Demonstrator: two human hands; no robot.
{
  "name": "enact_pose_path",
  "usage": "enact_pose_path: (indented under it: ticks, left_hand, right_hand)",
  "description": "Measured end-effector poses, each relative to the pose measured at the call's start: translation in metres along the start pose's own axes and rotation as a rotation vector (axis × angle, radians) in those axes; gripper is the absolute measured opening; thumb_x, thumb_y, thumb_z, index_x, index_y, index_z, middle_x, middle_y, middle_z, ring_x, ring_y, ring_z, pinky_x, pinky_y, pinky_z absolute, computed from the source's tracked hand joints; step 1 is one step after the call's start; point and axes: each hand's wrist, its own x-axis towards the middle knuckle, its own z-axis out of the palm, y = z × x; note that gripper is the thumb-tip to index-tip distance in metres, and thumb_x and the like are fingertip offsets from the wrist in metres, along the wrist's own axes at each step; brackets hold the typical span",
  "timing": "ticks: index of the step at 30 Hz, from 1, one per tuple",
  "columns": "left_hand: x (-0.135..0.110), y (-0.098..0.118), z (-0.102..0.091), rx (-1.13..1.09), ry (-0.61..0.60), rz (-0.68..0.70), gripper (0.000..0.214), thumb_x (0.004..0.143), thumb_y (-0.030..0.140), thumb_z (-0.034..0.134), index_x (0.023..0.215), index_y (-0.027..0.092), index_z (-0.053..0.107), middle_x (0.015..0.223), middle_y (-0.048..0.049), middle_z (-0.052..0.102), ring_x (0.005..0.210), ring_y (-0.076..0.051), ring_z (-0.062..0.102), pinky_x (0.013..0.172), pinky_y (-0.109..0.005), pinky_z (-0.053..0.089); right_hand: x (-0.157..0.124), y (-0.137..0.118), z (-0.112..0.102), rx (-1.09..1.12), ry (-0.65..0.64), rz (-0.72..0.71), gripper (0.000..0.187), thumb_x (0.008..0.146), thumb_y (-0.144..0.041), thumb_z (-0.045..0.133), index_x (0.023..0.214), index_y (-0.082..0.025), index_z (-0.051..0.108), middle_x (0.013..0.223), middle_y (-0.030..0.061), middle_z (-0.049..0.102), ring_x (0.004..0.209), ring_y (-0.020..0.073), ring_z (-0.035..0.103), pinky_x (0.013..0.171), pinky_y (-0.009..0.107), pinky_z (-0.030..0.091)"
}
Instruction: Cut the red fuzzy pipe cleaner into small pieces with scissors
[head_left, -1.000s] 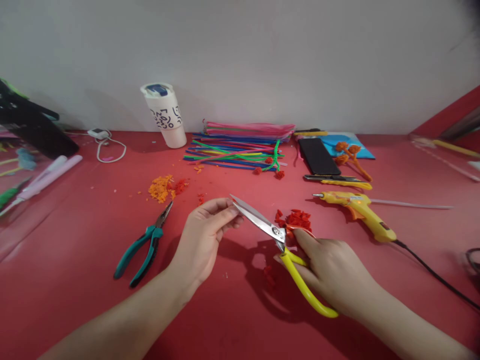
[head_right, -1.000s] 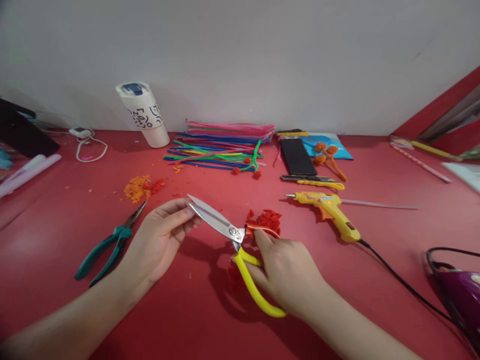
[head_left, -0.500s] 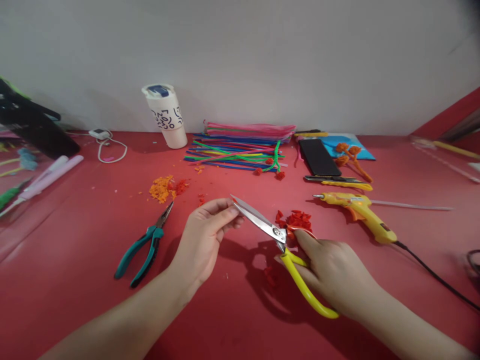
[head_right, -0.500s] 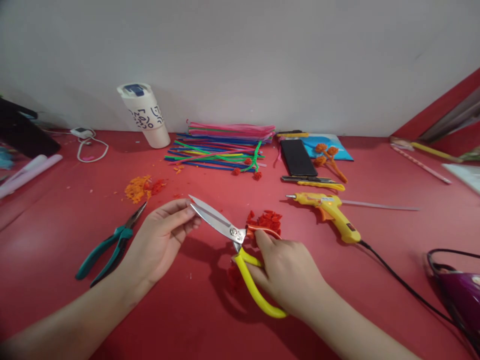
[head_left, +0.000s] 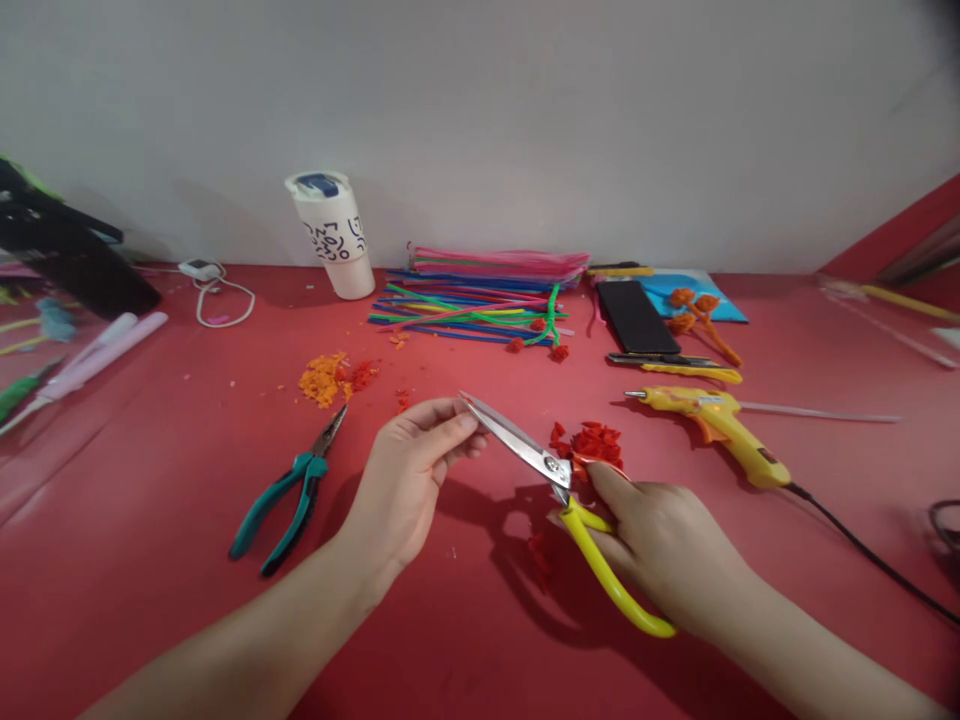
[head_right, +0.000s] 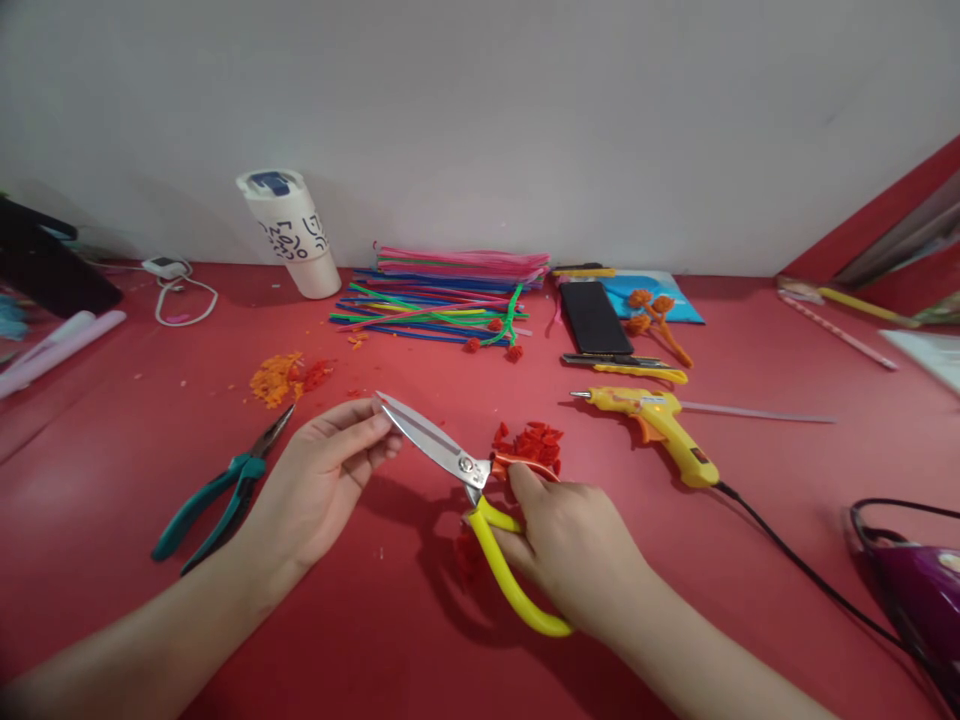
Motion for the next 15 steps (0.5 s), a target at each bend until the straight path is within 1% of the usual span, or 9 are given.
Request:
enact_pose_path:
  ticks: [2, 4, 7, 9, 11, 13, 15]
  left_hand:
    - [0.0, 0.0, 0.0, -0.005, 0.004, -0.001, 0.004, 0.069, 0.015, 0.064, 0.071, 0.015, 0.067, 0.068, 0.0012, 0.063, 0.06, -0.006, 0.056, 0.063, -0.017, 0.045]
    - [0.001, 0.0, -0.001, -0.009, 0.006, -0.001, 0.003, 0.069, 0.015, 0.064, 0.071, 0.014, 0.066, 0.068, 0.0009, 0.063, 0.059, -0.006, 0.057, 0.063, -0.017, 0.046]
    - [0.0, -0.001, -0.001, -0.013, 0.002, -0.009, 0.001, 0.068, 0.015, 0.064, 0.069, 0.014, 0.065, 0.066, 0.0005, 0.063, 0.059, -0.006, 0.057, 0.062, -0.017, 0.045]
    - [0.0, -0.001, 0.0, -0.009, -0.011, -0.032, 0.002, 0.068, 0.016, 0.064, 0.068, 0.014, 0.063, 0.066, 0.0001, 0.064, 0.059, -0.007, 0.057, 0.062, -0.018, 0.045]
    - [-0.001, -0.002, 0.001, 0.0, -0.035, -0.067, 0.003, 0.069, 0.016, 0.063, 0.068, 0.013, 0.063, 0.066, -0.0004, 0.064, 0.06, -0.007, 0.057, 0.062, -0.018, 0.045]
    - [-0.002, -0.003, 0.003, 0.015, -0.08, -0.118, 0.004, 0.07, 0.016, 0.062, 0.068, 0.013, 0.062, 0.065, -0.0008, 0.064, 0.059, -0.007, 0.057, 0.062, -0.019, 0.045]
    - [-0.003, -0.005, 0.005, 0.032, -0.149, -0.19, 0.005, 0.071, 0.016, 0.061, 0.069, 0.013, 0.062, 0.065, -0.0012, 0.064, 0.058, -0.007, 0.057, 0.062, -0.019, 0.044]
  right_hand:
    - [0.001, -0.001, 0.0, 0.006, 0.01, 0.008, 0.035, 0.086, -0.046, 0.025, 0.063, -0.022, 0.036, 0.037, -0.0015, 0.047, 0.031, 0.0138, 0.044, 0.039, 0.024, 0.016]
    - [0.001, -0.001, 0.0, 0.017, -0.009, 0.036, 0.036, 0.085, -0.047, 0.025, 0.061, -0.023, 0.036, 0.037, -0.0011, 0.046, 0.031, 0.0139, 0.043, 0.039, 0.024, 0.016]
    - [0.003, -0.002, -0.003, 0.079, -0.094, 0.131, 0.037, 0.083, -0.052, 0.029, 0.061, -0.023, 0.036, 0.04, -0.0002, 0.048, 0.034, 0.0141, 0.045, 0.039, 0.024, 0.017]
    - [0.006, -0.002, -0.006, 0.138, -0.162, 0.212, 0.038, 0.08, -0.055, 0.033, 0.062, -0.022, 0.037, 0.045, 0.0004, 0.051, 0.038, 0.0147, 0.047, 0.04, 0.024, 0.02]
    - [0.009, -0.002, -0.011, 0.2, -0.201, 0.274, 0.038, 0.077, -0.057, 0.036, 0.064, -0.022, 0.039, 0.049, 0.0007, 0.052, 0.042, 0.0154, 0.048, 0.042, 0.024, 0.023]
    - [0.011, -0.003, -0.015, 0.327, -0.215, 0.296, 0.037, 0.077, -0.057, 0.036, 0.066, -0.022, 0.04, 0.052, 0.0007, 0.052, 0.045, 0.0152, 0.048, 0.043, 0.024, 0.026]
    - [0.012, -0.005, -0.015, 0.54, -0.211, 0.296, 0.035, 0.079, -0.053, 0.036, 0.065, -0.021, 0.04, 0.052, -0.0008, 0.049, 0.045, 0.013, 0.046, 0.043, 0.023, 0.028]
